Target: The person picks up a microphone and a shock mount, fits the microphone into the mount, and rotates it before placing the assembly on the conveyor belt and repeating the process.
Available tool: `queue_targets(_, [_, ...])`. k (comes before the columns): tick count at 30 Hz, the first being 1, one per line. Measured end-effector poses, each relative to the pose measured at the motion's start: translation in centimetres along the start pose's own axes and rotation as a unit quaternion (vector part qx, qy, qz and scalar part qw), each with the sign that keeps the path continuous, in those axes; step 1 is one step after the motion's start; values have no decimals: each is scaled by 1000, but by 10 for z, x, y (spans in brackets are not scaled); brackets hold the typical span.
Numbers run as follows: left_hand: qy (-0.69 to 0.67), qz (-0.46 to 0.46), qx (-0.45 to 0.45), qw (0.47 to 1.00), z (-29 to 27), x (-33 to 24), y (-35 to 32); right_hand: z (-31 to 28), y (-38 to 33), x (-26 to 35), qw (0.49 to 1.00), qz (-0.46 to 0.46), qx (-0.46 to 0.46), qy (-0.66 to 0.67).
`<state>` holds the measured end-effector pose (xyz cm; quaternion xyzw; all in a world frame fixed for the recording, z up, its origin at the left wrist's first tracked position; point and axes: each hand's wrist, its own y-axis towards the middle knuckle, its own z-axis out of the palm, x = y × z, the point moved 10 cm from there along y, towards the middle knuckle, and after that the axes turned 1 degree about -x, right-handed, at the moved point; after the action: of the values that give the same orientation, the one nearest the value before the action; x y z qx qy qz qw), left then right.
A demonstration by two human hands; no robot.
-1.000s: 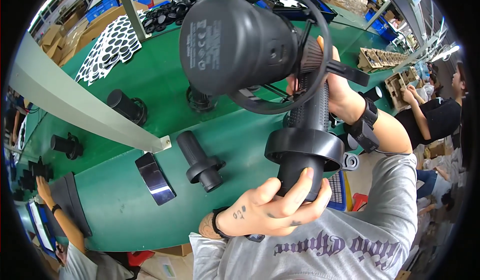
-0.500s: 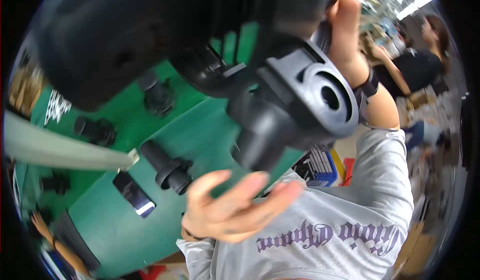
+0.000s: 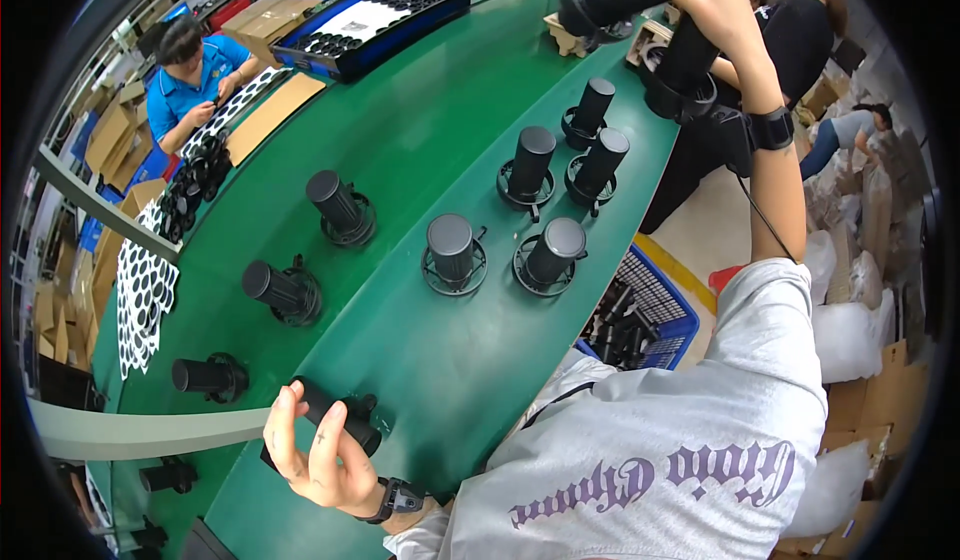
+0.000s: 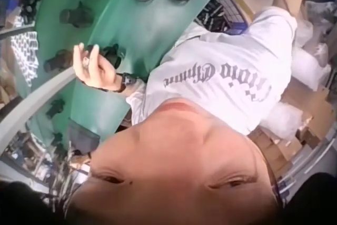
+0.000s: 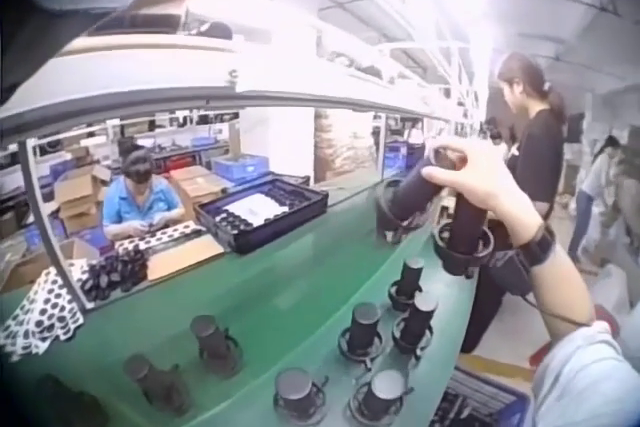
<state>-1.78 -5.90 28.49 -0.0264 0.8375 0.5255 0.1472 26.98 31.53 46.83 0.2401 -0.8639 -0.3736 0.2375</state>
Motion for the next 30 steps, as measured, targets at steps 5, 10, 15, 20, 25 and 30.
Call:
queue_targets(5, [18, 8, 53, 998, 20, -5, -3, 39, 7, -165, 984, -19, 61, -167])
queue_targets(10, [7, -14, 72, 997, 33, -13, -13, 119, -32, -210, 961, 80, 163, -211])
queue_targets(15, [-4, -66, 98, 993, 42, -20, -29, 187, -74, -270, 937, 162, 230, -207])
queue_targets(20, [28, -103, 109, 988, 32, -21, -44, 206, -82, -280, 951, 150, 196, -183])
queue_targets(25, [31, -114, 106, 987, 36, -25, -41, 203, -92, -283, 949, 169, 214, -157])
queue_targets(30, [15, -91, 122, 988, 52, -29, -28, 175, -117, -284, 970, 154, 101, -161])
